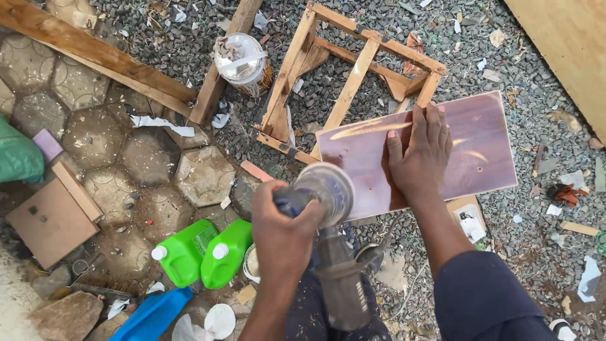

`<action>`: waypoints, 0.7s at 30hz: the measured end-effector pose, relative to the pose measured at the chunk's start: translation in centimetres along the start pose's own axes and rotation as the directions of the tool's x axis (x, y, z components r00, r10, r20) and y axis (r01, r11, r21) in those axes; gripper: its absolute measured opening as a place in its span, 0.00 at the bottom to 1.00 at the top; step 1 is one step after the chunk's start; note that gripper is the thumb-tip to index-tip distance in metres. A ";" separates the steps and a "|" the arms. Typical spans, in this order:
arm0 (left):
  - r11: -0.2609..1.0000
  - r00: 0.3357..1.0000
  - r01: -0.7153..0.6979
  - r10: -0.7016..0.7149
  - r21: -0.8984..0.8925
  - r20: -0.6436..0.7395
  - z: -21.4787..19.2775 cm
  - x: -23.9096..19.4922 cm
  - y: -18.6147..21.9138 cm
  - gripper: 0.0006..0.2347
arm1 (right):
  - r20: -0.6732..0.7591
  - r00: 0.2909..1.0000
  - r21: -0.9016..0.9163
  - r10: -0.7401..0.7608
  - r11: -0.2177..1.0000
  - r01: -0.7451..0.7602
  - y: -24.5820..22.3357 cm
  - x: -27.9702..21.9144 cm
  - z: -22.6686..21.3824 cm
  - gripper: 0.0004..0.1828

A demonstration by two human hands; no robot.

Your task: The person uses an electric sander to smooth the edges and surfaces of a wooden drawer. They then sand a separate rectangular wooden board, moving the sander across the surface to finish it.

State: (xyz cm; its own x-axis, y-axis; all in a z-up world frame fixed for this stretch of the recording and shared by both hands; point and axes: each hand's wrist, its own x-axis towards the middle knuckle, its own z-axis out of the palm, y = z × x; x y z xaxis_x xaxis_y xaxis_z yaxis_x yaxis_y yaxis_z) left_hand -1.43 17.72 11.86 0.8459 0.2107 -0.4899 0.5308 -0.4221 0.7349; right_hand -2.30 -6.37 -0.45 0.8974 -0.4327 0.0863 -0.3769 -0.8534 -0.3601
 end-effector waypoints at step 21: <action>0.942 0.939 -0.328 0.317 0.068 0.135 -0.3 5.8 3.4 0.20 | -0.082 0.995 -0.069 -0.051 0.997 0.045 0.9 0.7 1.5 0.31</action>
State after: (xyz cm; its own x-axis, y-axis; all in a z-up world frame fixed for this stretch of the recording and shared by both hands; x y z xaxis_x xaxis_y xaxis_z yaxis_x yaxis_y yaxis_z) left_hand 5.33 17.74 11.68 0.9554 -0.0547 -0.2903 0.2193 -0.5271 0.8210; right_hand -1.66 -6.99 -2.08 0.8934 -0.4114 0.1803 -0.3511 -0.8899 -0.2911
